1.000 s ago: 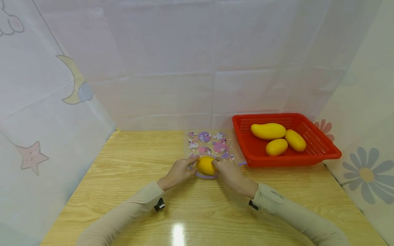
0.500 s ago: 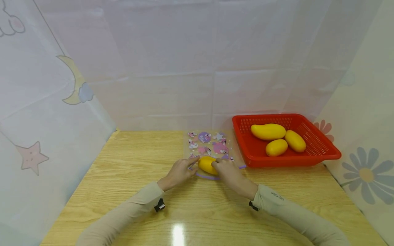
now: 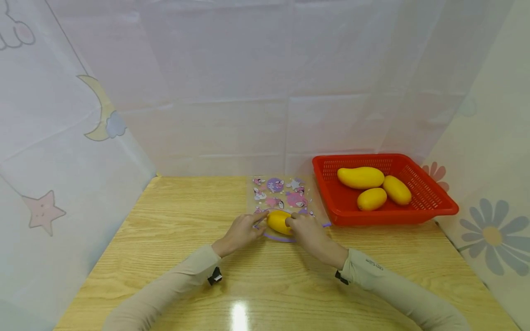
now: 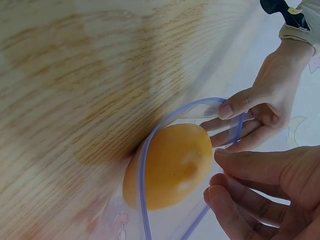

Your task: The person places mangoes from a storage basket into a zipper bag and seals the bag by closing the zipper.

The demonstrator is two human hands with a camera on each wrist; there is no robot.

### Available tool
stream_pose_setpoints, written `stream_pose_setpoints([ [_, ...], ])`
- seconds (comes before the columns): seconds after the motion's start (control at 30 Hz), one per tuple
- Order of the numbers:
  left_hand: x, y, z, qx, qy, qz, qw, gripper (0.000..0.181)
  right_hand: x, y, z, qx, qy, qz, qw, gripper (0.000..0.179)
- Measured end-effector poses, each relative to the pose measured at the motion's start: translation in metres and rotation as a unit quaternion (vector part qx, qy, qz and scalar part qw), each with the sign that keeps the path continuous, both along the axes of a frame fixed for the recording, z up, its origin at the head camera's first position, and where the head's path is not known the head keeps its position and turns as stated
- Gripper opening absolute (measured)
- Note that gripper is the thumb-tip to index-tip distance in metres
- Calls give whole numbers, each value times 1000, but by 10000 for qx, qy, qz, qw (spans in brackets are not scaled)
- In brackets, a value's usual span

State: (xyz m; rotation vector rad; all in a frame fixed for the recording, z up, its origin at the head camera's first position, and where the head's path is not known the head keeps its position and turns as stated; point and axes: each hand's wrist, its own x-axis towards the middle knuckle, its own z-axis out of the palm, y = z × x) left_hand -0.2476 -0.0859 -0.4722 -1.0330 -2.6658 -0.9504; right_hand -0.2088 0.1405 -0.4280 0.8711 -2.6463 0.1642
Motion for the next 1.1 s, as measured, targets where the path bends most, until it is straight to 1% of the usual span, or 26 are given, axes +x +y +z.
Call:
stream_pose_setpoints([
  [0.37,0,0,-1,58,-108,6,9999,52,1,2,4,-217,-291,-82,9993,17],
  [0.63,-1,0,-1,90,-118,5,9999,52,-1,7,4,-357,-112,-27,9993,19],
  [0.77,0,0,-1,62,-48,29,10000,51,-1,11,7,-477,-192,-27,9987,18],
  [0.87,0,0,-1,52,3,42,10000,51,-2,14,9,-500,-228,-102,9984,18],
  [1.1,0,1,-1,59,33,40,10000,51,-4,19,12,-650,-126,-98,9978,17],
])
